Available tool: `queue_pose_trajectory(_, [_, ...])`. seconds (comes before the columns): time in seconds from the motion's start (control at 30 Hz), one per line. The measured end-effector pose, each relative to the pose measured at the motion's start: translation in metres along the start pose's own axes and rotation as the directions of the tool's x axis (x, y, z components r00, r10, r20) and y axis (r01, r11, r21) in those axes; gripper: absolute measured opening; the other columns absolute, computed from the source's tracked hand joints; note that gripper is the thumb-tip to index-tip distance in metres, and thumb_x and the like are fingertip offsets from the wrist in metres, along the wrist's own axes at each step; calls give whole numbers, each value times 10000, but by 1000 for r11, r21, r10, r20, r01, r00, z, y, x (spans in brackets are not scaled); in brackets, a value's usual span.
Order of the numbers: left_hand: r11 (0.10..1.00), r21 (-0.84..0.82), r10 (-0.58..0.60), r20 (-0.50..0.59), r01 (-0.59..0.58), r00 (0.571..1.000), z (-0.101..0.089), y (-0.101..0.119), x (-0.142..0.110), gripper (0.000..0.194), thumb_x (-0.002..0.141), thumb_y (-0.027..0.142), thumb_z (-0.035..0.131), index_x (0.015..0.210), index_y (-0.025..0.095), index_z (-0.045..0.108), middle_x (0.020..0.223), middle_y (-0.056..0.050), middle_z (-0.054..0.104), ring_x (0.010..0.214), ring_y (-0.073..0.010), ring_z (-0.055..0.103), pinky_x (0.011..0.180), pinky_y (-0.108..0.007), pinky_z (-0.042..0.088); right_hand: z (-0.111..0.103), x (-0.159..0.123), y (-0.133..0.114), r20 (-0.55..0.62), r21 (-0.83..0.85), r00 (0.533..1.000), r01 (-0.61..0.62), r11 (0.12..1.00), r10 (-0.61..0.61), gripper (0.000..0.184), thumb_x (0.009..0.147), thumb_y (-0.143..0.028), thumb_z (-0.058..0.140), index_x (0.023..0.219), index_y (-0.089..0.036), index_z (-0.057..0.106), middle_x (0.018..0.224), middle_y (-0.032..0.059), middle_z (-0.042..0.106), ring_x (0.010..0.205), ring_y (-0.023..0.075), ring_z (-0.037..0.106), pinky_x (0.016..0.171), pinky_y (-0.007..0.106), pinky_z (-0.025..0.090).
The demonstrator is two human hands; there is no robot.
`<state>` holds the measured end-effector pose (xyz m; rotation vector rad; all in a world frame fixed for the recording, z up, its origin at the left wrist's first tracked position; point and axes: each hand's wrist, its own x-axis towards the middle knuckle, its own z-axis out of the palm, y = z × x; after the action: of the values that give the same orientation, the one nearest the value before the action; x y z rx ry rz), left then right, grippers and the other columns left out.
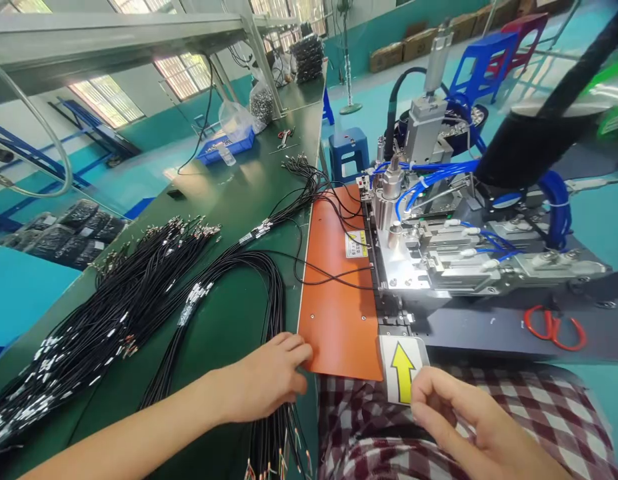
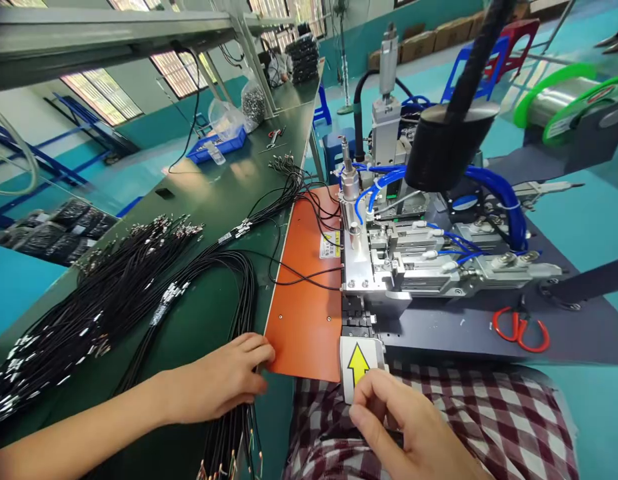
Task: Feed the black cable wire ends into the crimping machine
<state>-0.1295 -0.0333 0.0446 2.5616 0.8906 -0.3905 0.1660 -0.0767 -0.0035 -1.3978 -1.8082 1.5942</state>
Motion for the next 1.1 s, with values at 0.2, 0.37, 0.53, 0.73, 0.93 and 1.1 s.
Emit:
queue_pose_trajectory(0.2, [959,-275,-64,18,66,998,-2,3,-17,37,817,179,610,824,205,584,815,-5,585,821,-175,534,861,-321,395,7,9,-16,89,-38,994,60,997,-57,208,909,-345,424,765,-237,529,713,-5,573,653,160,549,586,242,411])
queue_pose_trajectory(0.37, [770,-390,-629,-327,505,705,11,-9,-13,242,803,404,612,890,185,555,917,-64,584,924,-253,539,863,-402,405,19,25,-40,154,-45,978,152,987,-143,120,886,-252,468,779,-234,518,719,-16,591,635,141,555,592,247,398])
queue_pose_trajectory(0.53, [356,-830,-905,-190,429,381,30,-33,-2,684,602,271,704,1219,148,434,937,-72,556,984,-314,552,885,-478,408,28,42,-51,192,-106,970,172,979,-149,115,870,-239,491,757,-222,503,704,-19,598,653,145,543,595,267,369])
queue_pose_trajectory(0.73, [140,-969,-760,28,205,650,6,-33,-7,416,707,231,575,1111,144,524,756,-3,557,621,-168,598,665,-349,490,40,81,-65,103,79,981,156,985,-164,113,906,-271,450,867,-209,536,913,23,652,812,159,589,711,290,429])
queue_pose_trajectory(0.93, [-67,-998,-640,53,13,767,4,-18,2,407,679,183,735,1068,158,620,892,-39,639,835,-164,586,765,-273,437,69,117,-64,229,251,968,45,967,-105,238,873,-398,517,976,-184,535,750,21,656,679,174,648,556,264,427])
queue_pose_trajectory(1.1, [-3,-999,-633,-26,-37,774,-4,-24,17,440,643,184,767,1067,165,652,848,-12,630,781,-144,550,723,-259,409,76,125,-53,161,447,983,7,895,-88,133,804,-275,607,798,-199,498,639,-25,607,555,135,620,497,229,437])
